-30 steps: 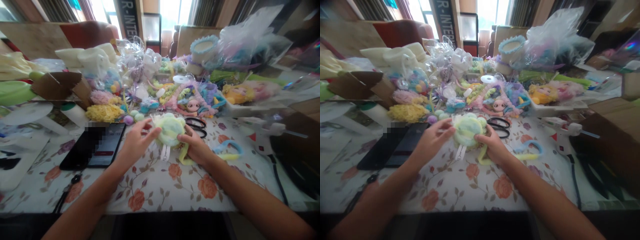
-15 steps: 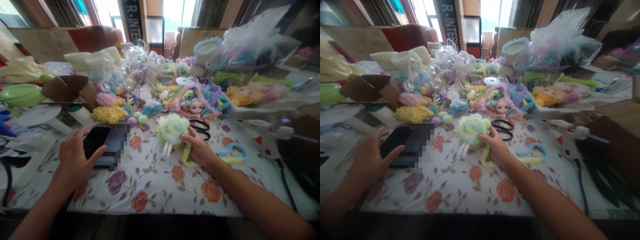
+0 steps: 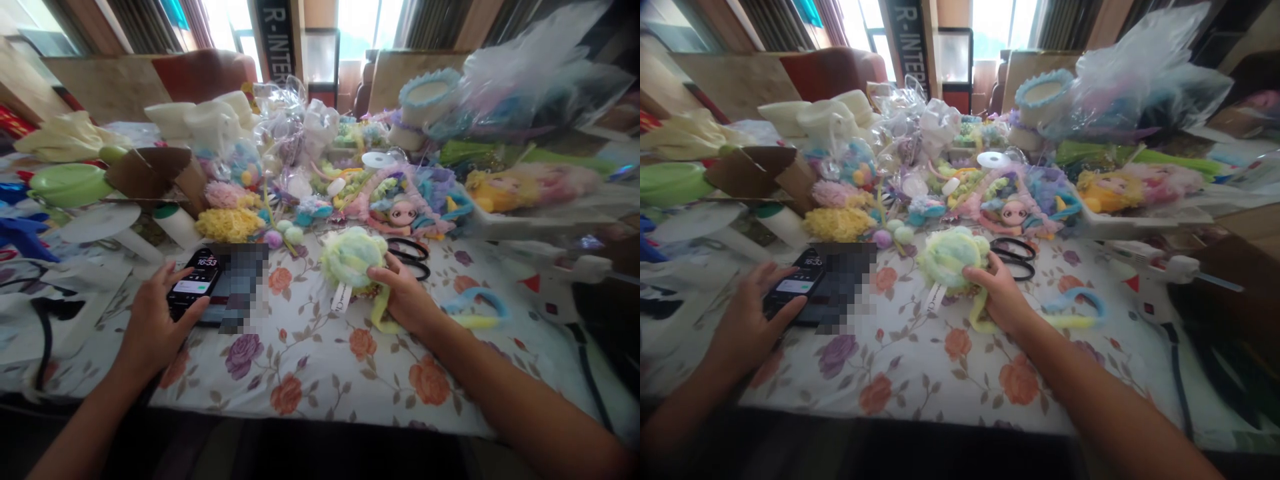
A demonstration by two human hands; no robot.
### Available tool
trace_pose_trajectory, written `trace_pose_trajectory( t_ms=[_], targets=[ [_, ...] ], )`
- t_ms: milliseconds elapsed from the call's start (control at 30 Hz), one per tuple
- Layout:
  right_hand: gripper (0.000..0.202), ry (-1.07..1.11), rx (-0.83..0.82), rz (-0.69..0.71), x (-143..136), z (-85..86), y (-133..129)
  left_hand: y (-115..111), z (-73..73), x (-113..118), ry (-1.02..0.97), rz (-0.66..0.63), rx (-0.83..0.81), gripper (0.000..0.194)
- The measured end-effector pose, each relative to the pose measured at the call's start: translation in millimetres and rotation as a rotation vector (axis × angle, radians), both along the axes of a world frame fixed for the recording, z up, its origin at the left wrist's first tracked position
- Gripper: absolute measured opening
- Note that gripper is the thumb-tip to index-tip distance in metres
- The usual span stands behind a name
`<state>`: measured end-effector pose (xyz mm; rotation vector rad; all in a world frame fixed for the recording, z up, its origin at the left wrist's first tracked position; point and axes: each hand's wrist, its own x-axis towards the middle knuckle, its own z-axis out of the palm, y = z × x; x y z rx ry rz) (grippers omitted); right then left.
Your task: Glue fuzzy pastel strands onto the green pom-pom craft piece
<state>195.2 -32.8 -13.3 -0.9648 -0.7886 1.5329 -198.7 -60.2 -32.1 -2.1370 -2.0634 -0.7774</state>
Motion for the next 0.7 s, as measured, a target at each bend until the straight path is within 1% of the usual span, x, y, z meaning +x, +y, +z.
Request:
trace_pose_trajectory(
  t_ms=[200,300,433,500,600,700],
  targets=[
    [0.08,-0.004,-0.018,0.005,-0.2,2.4,-1.1,-5.0,2.4,3.2,-0.005,-0.023,0.082,0.043],
    [0.082,-0.001,-0.031,0.011,0.2,3.2,-2.6,-5.0,2.0,3.8,-0.031,-0.043,0.095,0.044],
    [0.081,-0.008,-0.032,0.011,0.7,2.6,-2.8,-3.6,1.4,3.0,-0.051,-0.036,0.039,0.05],
    [0.081,-0.01,-0.024,0.019,1.1,1.6,-2.3,-4.0,1.5,2.7,-0.047,-0.032,0.044,0.05],
    [0.079,-0.006,-0.01,0.028,2.2,-0.2,-2.0,-7.1,4.7,5.4,-0.034,-0.021,0.161,0.041],
    [0.077,-0.009,-0.002,0.023,2.8,-1.4,-2.5,-13.6,16.3,16.8,-0.045,0.004,0.316,0.038]
  ],
)
